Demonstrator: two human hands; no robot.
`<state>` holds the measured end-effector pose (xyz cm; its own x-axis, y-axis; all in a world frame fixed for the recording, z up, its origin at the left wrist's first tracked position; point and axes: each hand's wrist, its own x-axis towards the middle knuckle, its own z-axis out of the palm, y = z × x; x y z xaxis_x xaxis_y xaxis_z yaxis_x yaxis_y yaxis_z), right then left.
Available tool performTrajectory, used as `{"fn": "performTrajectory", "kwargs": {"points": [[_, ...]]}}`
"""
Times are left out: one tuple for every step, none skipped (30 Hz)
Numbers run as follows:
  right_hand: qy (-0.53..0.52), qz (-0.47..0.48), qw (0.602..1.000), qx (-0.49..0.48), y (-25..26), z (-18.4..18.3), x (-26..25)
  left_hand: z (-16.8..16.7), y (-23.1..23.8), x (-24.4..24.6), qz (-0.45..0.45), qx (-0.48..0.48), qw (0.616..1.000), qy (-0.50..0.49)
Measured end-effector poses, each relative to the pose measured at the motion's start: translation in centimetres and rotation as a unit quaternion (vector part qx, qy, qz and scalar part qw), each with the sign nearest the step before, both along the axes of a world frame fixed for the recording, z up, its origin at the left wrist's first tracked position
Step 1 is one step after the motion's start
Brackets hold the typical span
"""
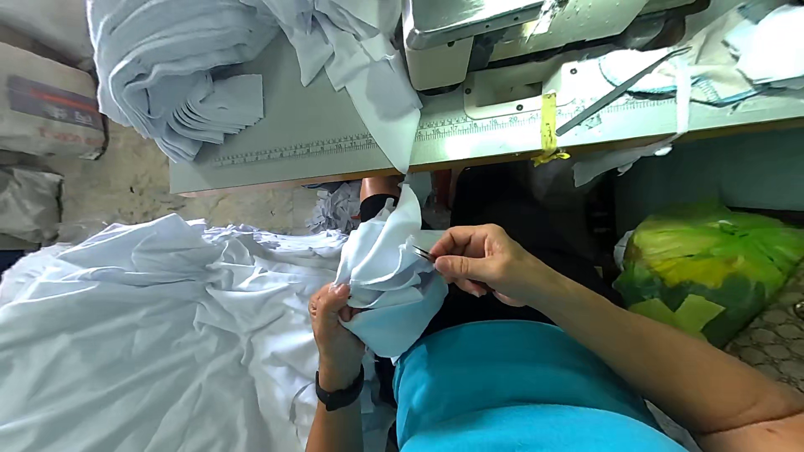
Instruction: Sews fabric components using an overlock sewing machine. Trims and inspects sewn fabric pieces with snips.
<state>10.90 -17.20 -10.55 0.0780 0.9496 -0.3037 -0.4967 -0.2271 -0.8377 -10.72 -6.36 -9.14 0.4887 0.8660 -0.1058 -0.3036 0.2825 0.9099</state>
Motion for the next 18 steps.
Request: {"fn": "performTrajectory", "kwargs": {"points": [[-0.001, 0.001, 1.0, -0.002, 0.0, 0.1, -0.1, -0.1, 0.0, -0.1, -0.007, 0.004, 1.0, -0.004], [-0.003, 0.001, 1.0, -0.005, 0.1, 0.2, -0.1, -0.1, 0.0, -0.1, -0.016, 0.008, 1.0, -0.007], [-0.005, 0.002, 1.0, -0.008, 0.2, 0.4, -0.2, -0.2, 0.0, -0.2, -0.026, 0.012, 1.0, -0.01], [-0.005, 0.004, 1.0, -0.01, 0.4, 0.6, -0.2, -0.3, 0.0, -0.2, -0.035, 0.019, 0.999, -0.009], [-0.004, 0.008, 1.0, -0.01, 0.6, 0.7, -0.2, -0.4, 0.0, -0.3, -0.043, 0.026, 0.999, -0.007], [-0.001, 0.008, 1.0, -0.008, 0.7, 0.9, -0.2, -0.5, 0.0, -0.3, -0.051, 0.033, 0.998, -0.005], [0.001, 0.002, 1.0, -0.004, 0.8, 1.0, -0.3, -0.6, -0.1, -0.3, -0.054, 0.035, 0.998, -0.002], [0.003, -0.014, 1.0, 0.0, 0.9, 1.1, -0.4, -0.5, -0.1, -0.2, -0.051, 0.032, 0.998, 0.001], [0.003, -0.037, 0.999, 0.004, 1.0, 1.2, -0.6, -0.3, -0.2, -0.1, -0.04, 0.023, 0.999, 0.003], [-0.005, -0.062, 0.998, 0.007, 0.9, 1.3, -0.6, -0.1, -0.2, 0.2, -0.021, 0.007, 1.0, 0.005], [-0.024, -0.083, 0.996, 0.016, 0.8, 1.3, -0.7, 0.3, -0.3, 0.4, 0.003, -0.009, 1.0, 0.009], [-0.048, -0.094, 0.994, 0.034, 0.6, 1.1, -0.8, 0.5, -0.3, 0.6, 0.024, -0.022, 0.999, 0.007], [-0.071, -0.094, 0.991, 0.057, 0.3, 0.7, -0.9, 0.6, -0.3, 0.8, 0.043, -0.034, 0.999, -0.002], [-0.087, -0.087, 0.99, 0.075, -0.1, 0.2, -1.0, 0.8, -0.3, 1.0, 0.057, -0.042, 0.997, -0.014], [-0.097, -0.077, 0.989, 0.08, -0.4, -0.1, -1.3, 0.9, -0.3, 1.2, 0.067, -0.047, 0.996, -0.028], [-0.099, -0.069, 0.99, 0.072, -0.6, -0.4, -1.5, 0.9, -0.3, 1.4, 0.073, -0.05, 0.995, -0.042], [-0.095, -0.063, 0.992, 0.058, -0.6, -0.6, -1.8, 0.9, -0.4, 1.6, 0.077, -0.05, 0.994, -0.051], [-0.087, -0.057, 0.994, 0.042, -0.6, -0.7, -1.9, 0.9, -0.4, 1.7, 0.079, -0.048, 0.994, -0.055]]}}
